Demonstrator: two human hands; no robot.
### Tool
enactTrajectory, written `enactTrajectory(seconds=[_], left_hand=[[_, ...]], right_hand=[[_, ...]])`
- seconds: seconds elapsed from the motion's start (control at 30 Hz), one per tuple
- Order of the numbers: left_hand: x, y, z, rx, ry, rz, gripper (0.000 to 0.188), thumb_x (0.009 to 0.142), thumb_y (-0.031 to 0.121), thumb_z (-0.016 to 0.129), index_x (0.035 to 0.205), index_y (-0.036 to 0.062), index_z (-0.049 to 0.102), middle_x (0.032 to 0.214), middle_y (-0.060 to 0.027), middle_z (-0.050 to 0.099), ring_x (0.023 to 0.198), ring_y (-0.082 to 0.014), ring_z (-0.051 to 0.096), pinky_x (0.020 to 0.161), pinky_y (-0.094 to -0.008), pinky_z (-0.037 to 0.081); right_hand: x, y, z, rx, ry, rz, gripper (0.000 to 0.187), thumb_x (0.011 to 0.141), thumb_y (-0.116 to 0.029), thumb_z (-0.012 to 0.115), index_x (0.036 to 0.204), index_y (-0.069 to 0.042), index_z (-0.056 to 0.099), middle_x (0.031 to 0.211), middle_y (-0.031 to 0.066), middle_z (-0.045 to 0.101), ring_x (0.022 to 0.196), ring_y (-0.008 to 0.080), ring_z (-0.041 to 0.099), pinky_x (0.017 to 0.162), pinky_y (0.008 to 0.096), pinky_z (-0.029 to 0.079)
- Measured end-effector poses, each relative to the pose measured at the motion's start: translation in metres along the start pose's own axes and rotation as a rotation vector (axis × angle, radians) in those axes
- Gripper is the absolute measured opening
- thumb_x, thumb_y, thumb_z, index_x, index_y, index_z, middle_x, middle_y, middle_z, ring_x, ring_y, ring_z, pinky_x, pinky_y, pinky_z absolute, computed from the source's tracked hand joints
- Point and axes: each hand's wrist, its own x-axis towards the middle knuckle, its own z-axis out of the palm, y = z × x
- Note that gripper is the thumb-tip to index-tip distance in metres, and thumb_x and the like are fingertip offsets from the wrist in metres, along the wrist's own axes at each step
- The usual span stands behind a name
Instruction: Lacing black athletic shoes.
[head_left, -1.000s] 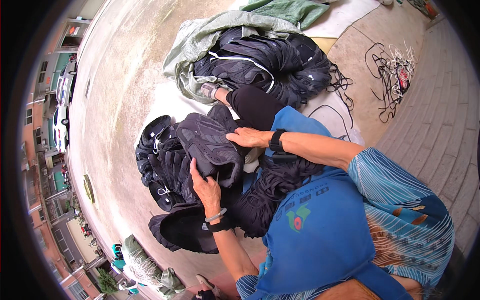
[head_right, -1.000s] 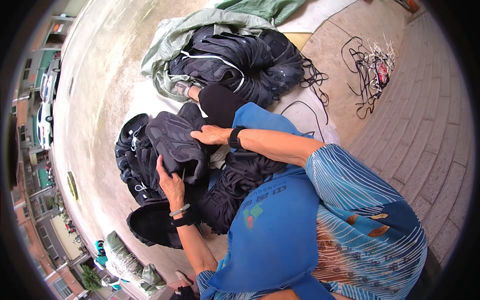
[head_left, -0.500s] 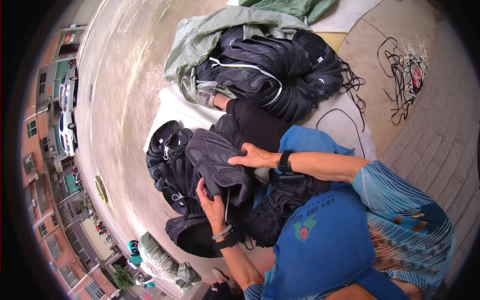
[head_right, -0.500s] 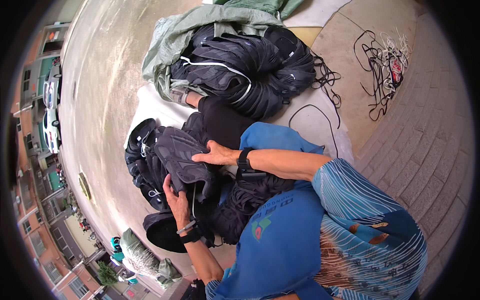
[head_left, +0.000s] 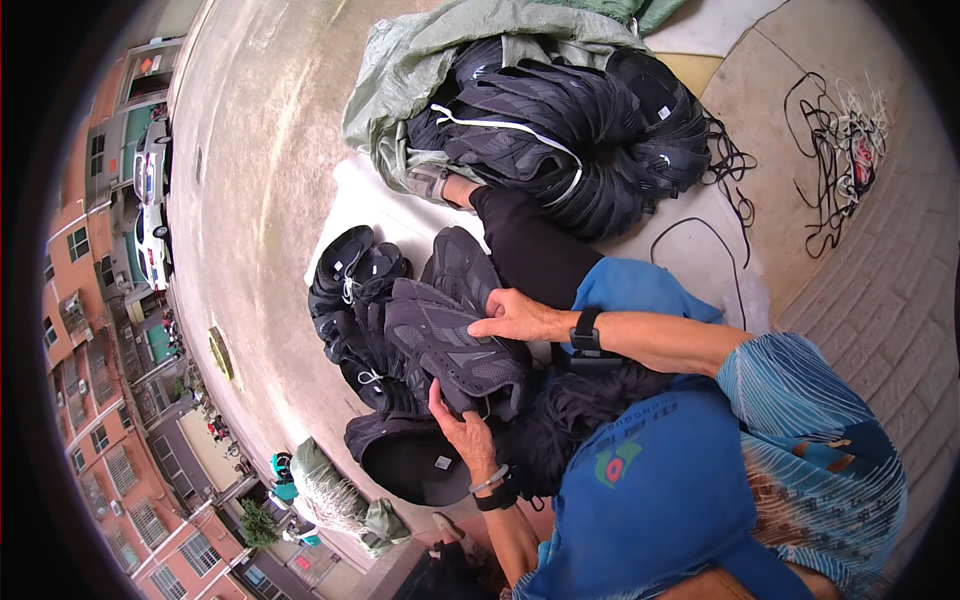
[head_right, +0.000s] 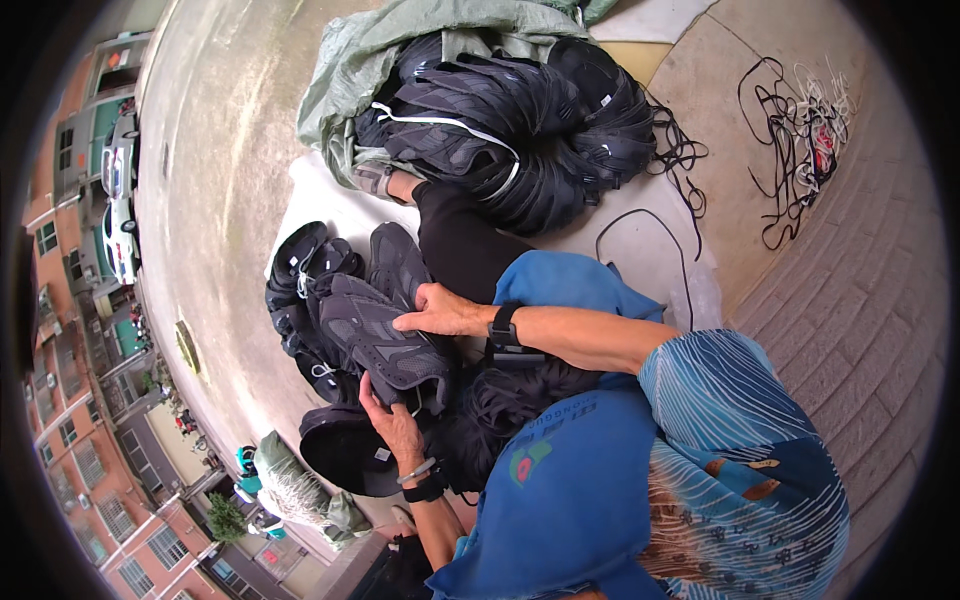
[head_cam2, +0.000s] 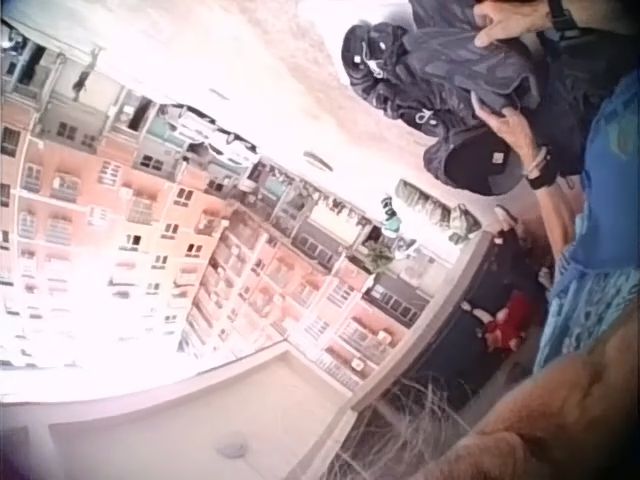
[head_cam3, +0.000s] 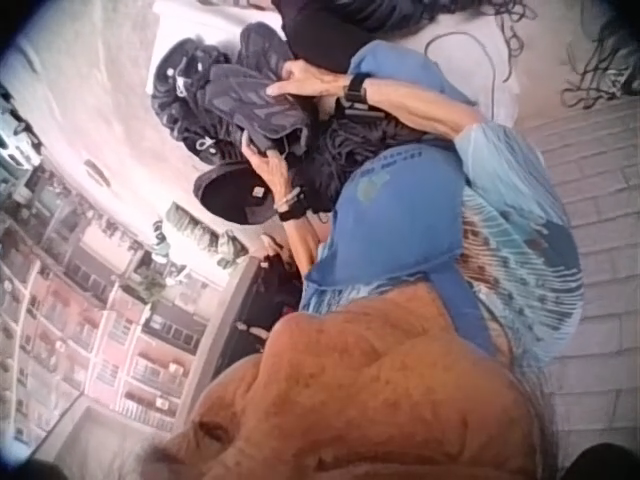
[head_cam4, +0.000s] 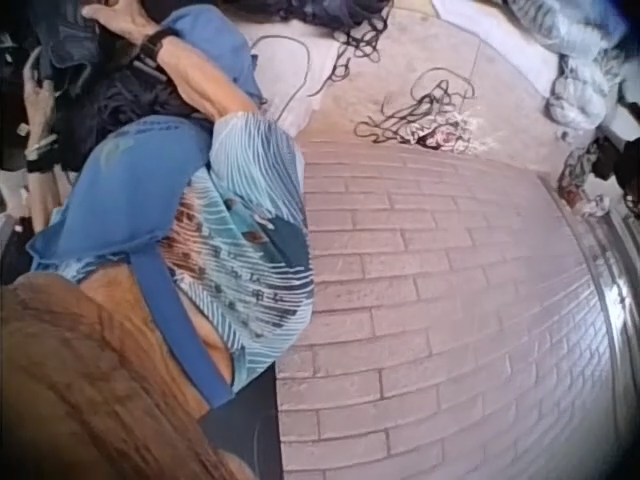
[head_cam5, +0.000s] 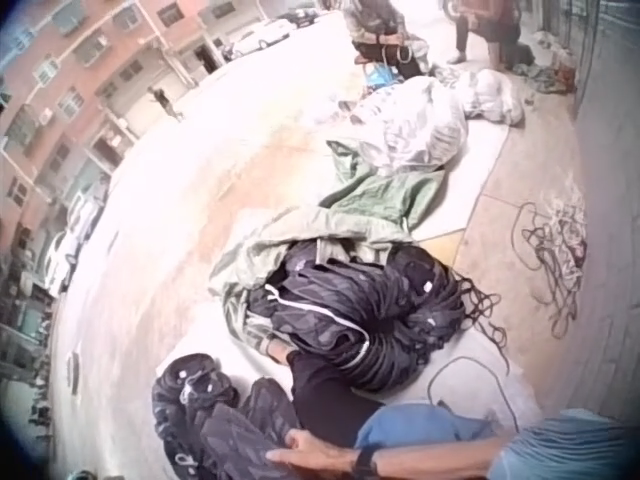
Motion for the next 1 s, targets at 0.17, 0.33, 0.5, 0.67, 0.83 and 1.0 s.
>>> enactTrajectory(seconds=[0.17,0.33,0.5,0.67,0.83,1.0], left_hand=[[-0.002,-0.024,-0.004,0.072,0.036,0.067,0.055,0.082,-0.013,0.038,0.135,0.002,0.035,0.133,-0.0165,0.044,0.121,-0.0224,0.044,0.105,-0.0313,0.031],[-0.009,-0.025,-0.003,0.06,0.046,0.134,0.06,0.078,-0.013,0.035,0.135,0.0033,0.036,0.133,-0.0164,0.043,0.121,-0.0237,0.043,0.104,-0.0308,0.03],[-0.014,-0.025,-0.01,-0.087,0.021,0.079,0.061,0.078,-0.011,0.04,0.137,0.0065,0.036,0.128,-0.0144,0.045,0.117,-0.0221,0.046,0.102,-0.0295,0.033],[0.01,-0.041,-0.042,-0.262,-0.28,0.002,0.059,0.08,-0.004,0.055,0.136,0.0049,0.039,0.126,-0.0112,0.049,0.114,-0.0198,0.049,0.098,-0.0287,0.037],[0.087,-0.015,-0.049,-0.396,-0.037,-0.139,0.055,0.089,0.035,0.058,0.13,0.0004,0.046,0.13,-0.011,0.049,0.118,-0.0233,0.048,0.102,-0.0359,0.034],[0.167,-0.023,-0.031,-0.409,-0.243,-0.325,0.073,0.084,0.053,0.061,0.128,-0.0033,0.048,0.132,-0.0143,0.049,0.119,-0.0265,0.048,0.102,-0.0372,0.035]], right_hand=[[0.012,0.0,0.006,-0.111,-0.033,-0.009,0.049,0.077,-0.043,0.07,0.092,0.004,0.063,0.076,0.0096,0.063,0.068,0.0143,0.057,0.058,0.0286,0.045],[0.016,0.011,0.016,-0.112,0.082,-0.124,0.044,0.081,-0.04,0.067,0.087,0.004,0.064,0.068,0.008,0.061,0.063,0.0121,0.054,0.058,0.0277,0.044],[0.017,0.02,0.026,-0.356,0.216,-0.124,0.043,0.085,-0.038,0.062,0.094,0.004,0.063,0.08,0.0123,0.06,0.075,0.0166,0.055,0.069,0.0301,0.045],[0.01,0.015,0.02,-0.394,0.297,0.067,0.074,0.086,-0.05,0.055,0.126,0.011,0.041,0.123,0.029,0.05,0.118,0.0346,0.048,0.099,0.0412,0.037],[0.016,0.015,0.015,0.021,0.241,0.251,0.084,0.084,-0.051,0.055,0.134,0.012,0.03,0.129,0.0266,0.046,0.117,0.0329,0.049,0.1,0.0383,0.037],[0.029,0.035,0.008,0.094,0.099,0.316,0.072,0.087,-0.042,0.051,0.133,0.011,0.036,0.131,0.0227,0.044,0.12,0.0283,0.045,0.101,0.0336,0.036]])
